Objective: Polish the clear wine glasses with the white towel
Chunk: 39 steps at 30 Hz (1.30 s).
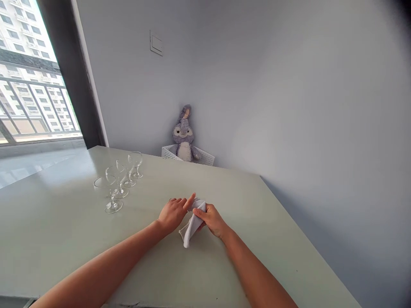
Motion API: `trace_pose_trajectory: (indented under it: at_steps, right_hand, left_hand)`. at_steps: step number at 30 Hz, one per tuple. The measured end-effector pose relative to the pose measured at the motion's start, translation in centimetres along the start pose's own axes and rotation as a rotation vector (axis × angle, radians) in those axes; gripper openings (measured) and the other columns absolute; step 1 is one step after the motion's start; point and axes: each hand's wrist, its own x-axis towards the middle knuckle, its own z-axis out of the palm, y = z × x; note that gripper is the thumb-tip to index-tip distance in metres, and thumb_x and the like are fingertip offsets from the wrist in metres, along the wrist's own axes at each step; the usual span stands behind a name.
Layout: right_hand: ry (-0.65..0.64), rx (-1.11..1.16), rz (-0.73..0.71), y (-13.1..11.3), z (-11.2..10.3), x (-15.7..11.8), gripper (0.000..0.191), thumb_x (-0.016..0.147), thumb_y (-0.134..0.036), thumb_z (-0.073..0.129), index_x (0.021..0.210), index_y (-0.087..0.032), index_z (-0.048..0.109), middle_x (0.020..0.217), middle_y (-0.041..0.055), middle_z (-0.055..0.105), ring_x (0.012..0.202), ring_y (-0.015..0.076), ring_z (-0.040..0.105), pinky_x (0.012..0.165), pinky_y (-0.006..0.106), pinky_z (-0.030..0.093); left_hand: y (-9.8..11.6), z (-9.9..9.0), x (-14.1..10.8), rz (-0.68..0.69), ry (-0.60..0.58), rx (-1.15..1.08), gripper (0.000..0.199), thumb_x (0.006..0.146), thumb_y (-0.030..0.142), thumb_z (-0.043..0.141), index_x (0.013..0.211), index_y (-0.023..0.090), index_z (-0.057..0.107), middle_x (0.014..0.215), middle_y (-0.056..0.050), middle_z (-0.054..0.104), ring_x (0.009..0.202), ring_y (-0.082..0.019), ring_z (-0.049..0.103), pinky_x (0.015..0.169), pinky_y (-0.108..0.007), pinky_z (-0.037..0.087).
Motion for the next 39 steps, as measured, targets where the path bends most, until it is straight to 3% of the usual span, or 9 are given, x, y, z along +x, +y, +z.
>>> trace_pose_trajectory:
  at_steps: [8,12,17,19,21,26,28,34,39]
  right_hand:
    - [0.009,0.228,0.001,-0.1,-1.6,0.5,0.033,0.067,-0.045,0.067,0.077,-0.014,0.063,0.057,-0.0012,0.052,0.051,0.0118,0.051,0.047,0.026,0.044]
    - [-0.108,-0.056,-0.108,-1.3,-3.1,-0.6,0.026,0.067,-0.038,0.069,0.070,-0.013,0.064,0.058,-0.0026,0.051,0.058,0.0096,0.046,0.055,0.023,0.037]
    - [-0.313,-0.253,-0.148,-3.8,-4.5,-2.5,0.024,0.065,-0.038,0.069,0.066,-0.014,0.065,0.057,-0.0035,0.049,0.057,0.0101,0.042,0.054,0.023,0.031]
    - [-0.317,-0.244,-0.148,-4.0,-4.9,-2.7,0.026,0.065,-0.039,0.068,0.063,-0.014,0.065,0.056,-0.0035,0.049,0.055,0.0101,0.042,0.053,0.023,0.031]
    - [-0.262,-0.206,-0.136,-3.6,-5.1,-2.4,0.027,0.063,-0.039,0.070,0.061,-0.013,0.064,0.053,-0.0038,0.048,0.053,0.0094,0.042,0.051,0.022,0.031]
    - [0.041,0.119,-0.064,-1.3,-3.7,-0.5,0.031,0.066,-0.043,0.068,0.075,-0.014,0.064,0.056,-0.0021,0.051,0.051,0.0105,0.048,0.048,0.023,0.041]
    - [0.055,0.225,-0.049,-0.7,-2.7,-0.1,0.034,0.069,-0.046,0.064,0.082,-0.014,0.063,0.057,-0.0014,0.053,0.051,0.0118,0.051,0.046,0.025,0.045]
    - [-0.130,-0.094,-0.092,-0.7,-1.9,-0.7,0.031,0.065,-0.034,0.070,0.089,-0.016,0.065,0.071,0.0002,0.060,0.067,0.0154,0.057,0.060,0.028,0.047]
    - [-0.170,-0.275,-0.180,-1.2,-3.1,-1.0,0.016,0.064,-0.029,0.069,0.074,-0.016,0.069,0.072,-0.0007,0.062,0.075,0.0168,0.056,0.070,0.029,0.043]
  left_hand:
    - [-1.5,-2.8,0.4,0.073,0.260,0.022,0.026,0.086,0.030,0.045,0.109,0.022,0.055,0.074,-0.004,0.062,0.075,-0.017,0.053,0.076,-0.034,0.035]
    - [-1.2,-3.4,0.5,-0.093,0.034,-0.354,0.030,0.081,0.045,0.049,0.094,0.021,0.062,0.063,0.000,0.058,0.063,-0.014,0.049,0.063,-0.027,0.035]
    - [-0.1,-3.8,0.5,-0.255,-0.589,-1.237,0.049,0.078,0.059,0.041,0.083,0.015,0.063,0.051,0.002,0.048,0.045,-0.009,0.043,0.049,-0.024,0.038]
    - [0.3,-3.8,0.5,-0.238,-0.684,-1.365,0.056,0.080,0.060,0.034,0.087,0.012,0.063,0.051,0.000,0.050,0.044,-0.010,0.045,0.049,-0.025,0.040]
    - [0.7,-3.6,0.5,-0.225,-0.596,-1.214,0.055,0.082,0.057,0.031,0.089,0.014,0.063,0.060,-0.004,0.058,0.052,-0.013,0.051,0.054,-0.028,0.042]
    - [0.8,-3.3,0.7,-0.111,0.024,-0.306,0.035,0.084,0.039,0.044,0.111,0.020,0.055,0.095,-0.009,0.063,0.097,-0.023,0.051,0.092,-0.043,0.030]
    - [0.3,-3.2,0.7,-0.059,0.090,-0.126,0.031,0.086,0.035,0.041,0.109,0.019,0.056,0.087,-0.010,0.063,0.094,-0.023,0.051,0.092,-0.043,0.028]
    - [-1.4,-3.1,0.6,-0.052,-0.045,-0.258,0.030,0.084,0.044,0.043,0.090,0.022,0.062,0.064,-0.002,0.058,0.066,-0.016,0.052,0.067,-0.029,0.035]
    - [-1.5,-3.6,0.7,-0.248,-0.429,-0.865,0.040,0.076,0.053,0.046,0.065,0.017,0.059,0.053,0.002,0.048,0.050,-0.010,0.041,0.049,-0.022,0.031]
